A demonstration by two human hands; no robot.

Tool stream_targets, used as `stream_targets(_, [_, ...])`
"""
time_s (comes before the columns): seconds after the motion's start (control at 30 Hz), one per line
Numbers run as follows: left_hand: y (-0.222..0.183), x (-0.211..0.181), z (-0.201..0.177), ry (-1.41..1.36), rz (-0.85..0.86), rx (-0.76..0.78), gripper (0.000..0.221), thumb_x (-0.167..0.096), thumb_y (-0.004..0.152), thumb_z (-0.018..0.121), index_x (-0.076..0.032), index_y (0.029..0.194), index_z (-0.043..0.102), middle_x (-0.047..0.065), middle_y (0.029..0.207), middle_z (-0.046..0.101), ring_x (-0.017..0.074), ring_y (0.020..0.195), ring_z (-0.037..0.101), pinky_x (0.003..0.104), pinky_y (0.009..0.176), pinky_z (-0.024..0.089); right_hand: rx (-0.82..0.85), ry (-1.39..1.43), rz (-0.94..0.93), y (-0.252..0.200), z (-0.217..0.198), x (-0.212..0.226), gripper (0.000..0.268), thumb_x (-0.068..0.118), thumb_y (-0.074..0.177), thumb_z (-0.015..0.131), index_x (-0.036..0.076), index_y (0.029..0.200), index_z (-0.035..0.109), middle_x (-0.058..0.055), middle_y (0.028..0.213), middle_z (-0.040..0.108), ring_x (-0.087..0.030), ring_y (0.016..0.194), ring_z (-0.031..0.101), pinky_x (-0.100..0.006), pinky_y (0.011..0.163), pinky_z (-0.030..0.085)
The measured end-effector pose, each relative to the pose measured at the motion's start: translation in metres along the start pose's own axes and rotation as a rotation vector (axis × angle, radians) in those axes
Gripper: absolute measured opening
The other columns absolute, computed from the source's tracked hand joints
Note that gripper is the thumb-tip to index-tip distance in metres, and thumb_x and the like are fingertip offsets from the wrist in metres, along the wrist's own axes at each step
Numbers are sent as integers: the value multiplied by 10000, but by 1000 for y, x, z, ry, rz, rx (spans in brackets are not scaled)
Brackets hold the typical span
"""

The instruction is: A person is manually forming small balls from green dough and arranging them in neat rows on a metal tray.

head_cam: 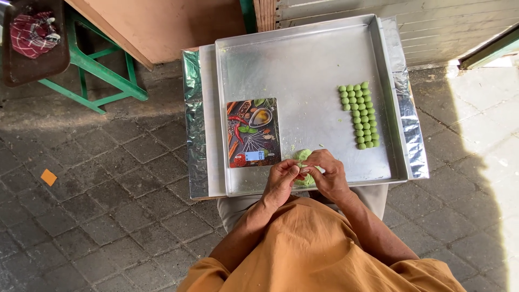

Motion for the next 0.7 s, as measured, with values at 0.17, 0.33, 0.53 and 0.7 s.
stream_targets(0.17, [-5,-25,4,204,117,-70,242,-213,991,716,17,1063,737,119,879,728,102,808,649,230,723,556,75,20,54,-2,5,0,191,65,959,687,51,1113,799,-149,924,693,-234,869,657,-417,791,541])
stream_targets(0.33, [-10,-43,13,217,141,-50,289,-222,999,697,30,1135,735,123,937,717,115,812,639,242,719,557,-36,183,213,-10,14,-1,188,-3,919,741,-34,1104,755,-160,948,700,-187,894,653,-381,803,546])
stream_targets(0.53, [4,6,-7,34,91,-55,232,-144,984,701,52,1105,723,130,923,713,128,784,677,214,691,579,-85,192,256,-21,7,-17,235,-17,923,736,-31,1140,648,-132,924,723,-166,881,687,-371,818,559])
stream_targets(0.7, [6,15,-7,-148,-5,-15,219,-130,960,727,53,1079,702,150,880,718,175,784,723,219,666,605,-83,240,285,-20,5,-14,102,16,932,737,-12,1011,679,-121,863,727,-140,827,656,-343,787,549])
Point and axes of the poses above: each hand's wrist, its own y-axis towards the middle knuckle, its own z-axis out of the palm, x = y × z, the point moved 1 cm from there along y, towards the middle knuckle
